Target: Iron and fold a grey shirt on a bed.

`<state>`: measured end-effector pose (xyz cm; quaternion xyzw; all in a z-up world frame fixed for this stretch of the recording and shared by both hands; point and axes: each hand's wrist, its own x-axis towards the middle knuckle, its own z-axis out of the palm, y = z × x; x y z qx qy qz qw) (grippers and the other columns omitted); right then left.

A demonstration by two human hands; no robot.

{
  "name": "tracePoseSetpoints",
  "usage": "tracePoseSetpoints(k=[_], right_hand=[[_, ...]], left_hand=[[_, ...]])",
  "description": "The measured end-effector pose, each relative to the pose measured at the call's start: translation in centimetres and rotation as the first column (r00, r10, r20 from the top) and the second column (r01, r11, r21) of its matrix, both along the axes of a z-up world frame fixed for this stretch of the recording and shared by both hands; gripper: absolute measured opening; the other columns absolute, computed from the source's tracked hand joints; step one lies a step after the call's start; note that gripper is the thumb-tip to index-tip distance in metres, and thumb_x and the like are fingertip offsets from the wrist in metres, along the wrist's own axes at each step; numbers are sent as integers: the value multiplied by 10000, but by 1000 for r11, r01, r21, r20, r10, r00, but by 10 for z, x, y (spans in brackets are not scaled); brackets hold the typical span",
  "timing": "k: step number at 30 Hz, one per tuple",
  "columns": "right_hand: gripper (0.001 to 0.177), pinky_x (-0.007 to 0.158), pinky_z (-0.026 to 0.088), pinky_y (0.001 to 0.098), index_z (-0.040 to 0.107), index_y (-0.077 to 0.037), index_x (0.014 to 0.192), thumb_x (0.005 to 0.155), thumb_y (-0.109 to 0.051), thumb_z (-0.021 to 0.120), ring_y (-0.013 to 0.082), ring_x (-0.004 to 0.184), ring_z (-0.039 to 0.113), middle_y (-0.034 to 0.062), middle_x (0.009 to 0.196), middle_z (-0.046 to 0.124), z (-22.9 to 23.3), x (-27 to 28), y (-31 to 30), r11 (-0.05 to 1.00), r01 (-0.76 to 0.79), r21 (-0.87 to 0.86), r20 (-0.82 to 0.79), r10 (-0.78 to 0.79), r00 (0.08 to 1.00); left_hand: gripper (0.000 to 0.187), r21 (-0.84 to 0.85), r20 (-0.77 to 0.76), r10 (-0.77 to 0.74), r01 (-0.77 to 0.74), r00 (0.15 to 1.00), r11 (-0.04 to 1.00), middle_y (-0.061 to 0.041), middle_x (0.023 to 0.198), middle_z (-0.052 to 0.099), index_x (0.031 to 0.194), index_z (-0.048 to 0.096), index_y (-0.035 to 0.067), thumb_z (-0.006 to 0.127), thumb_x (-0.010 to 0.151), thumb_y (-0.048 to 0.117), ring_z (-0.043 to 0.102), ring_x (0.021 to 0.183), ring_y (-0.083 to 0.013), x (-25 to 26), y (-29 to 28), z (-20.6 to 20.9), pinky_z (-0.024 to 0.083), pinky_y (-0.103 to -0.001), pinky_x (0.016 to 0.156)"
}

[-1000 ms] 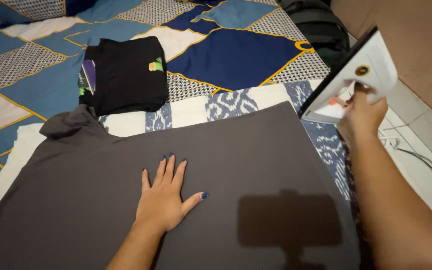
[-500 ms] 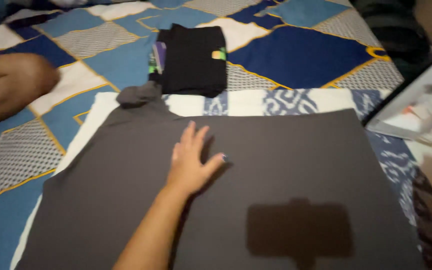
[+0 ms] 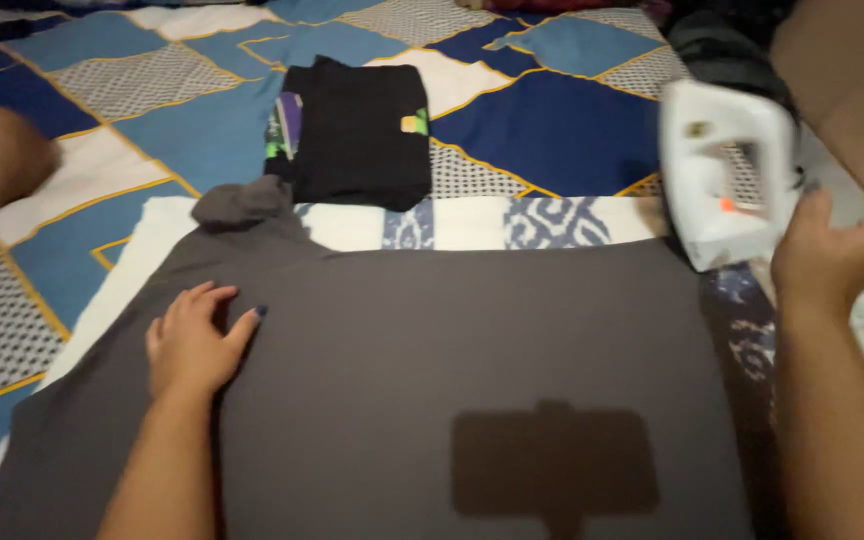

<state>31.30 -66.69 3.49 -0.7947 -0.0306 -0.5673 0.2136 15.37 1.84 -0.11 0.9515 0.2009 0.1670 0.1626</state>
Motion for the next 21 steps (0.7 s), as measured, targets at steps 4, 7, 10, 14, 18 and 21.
tracePoseSetpoints(k=[4, 7, 10, 14, 18, 21], right_hand=[[640, 1047, 441, 526, 462, -23, 1466, 940, -266, 735, 404, 1265, 566, 248, 1352, 576, 57, 47, 17, 987, 55, 152, -414, 13, 910], [728, 1046, 399, 573, 563, -75, 1439, 909, -528, 773, 431, 1300, 528, 249, 1423, 571, 70, 90, 41, 997, 67, -50, -701, -83, 708], [753, 1065, 361, 583, 611, -71, 1390, 837, -547, 795, 403, 1266, 561, 263, 1334, 622, 67, 120, 71, 944, 22, -329, -791, -288, 539], [460, 1121, 370, 575, 689, -103, 1304, 905, -325, 743, 361, 1158, 697, 218, 1202, 749, 43, 151, 85, 860, -112, -499, -777, -386, 498], [579, 957, 526, 512, 650, -18, 1230, 760, -260, 885, 444, 1096, 681, 283, 1147, 717, 60, 147, 92, 901, -206, -383, -835, -241, 495], [722, 891, 536, 517, 597, -65, 1297, 646, -139, 901, 449, 1084, 673, 264, 1160, 699, 73, 124, 55, 984, -48, -173, -857, -126, 500]], left_hand=[[563, 10, -53, 13, -12, 999, 1000, -9, 1525, 497, 1344, 664, 258, 719, 840, 503, 395, 1436, -220, 3, 0, -1, 200, -527, 1198], [551, 29, -52, 9, -8, 999, 1000, -5, 1543, 501, 1340, 669, 253, 700, 856, 514, 391, 1463, -206, 4, 3, -6, 203, -534, 1202], [545, 33, -52, 32, -31, 998, 999, 13, 1546, 515, 1334, 676, 264, 706, 847, 507, 387, 1479, -193, 5, 2, -10, 200, -516, 1218], [517, 37, -74, 82, -80, 994, 996, 17, 1526, 534, 1301, 692, 265, 704, 852, 520, 385, 1477, -193, 7, 0, -11, 189, -498, 1226], [501, 39, -36, 74, -73, 997, 997, 15, 1511, 543, 1278, 701, 257, 701, 850, 520, 384, 1479, -194, 5, 1, -14, 184, -500, 1220], [470, 34, 46, 34, -35, 998, 999, 6, 1532, 553, 1285, 702, 242, 680, 891, 496, 405, 1493, -202, 0, 1, -19, 196, -503, 1240]])
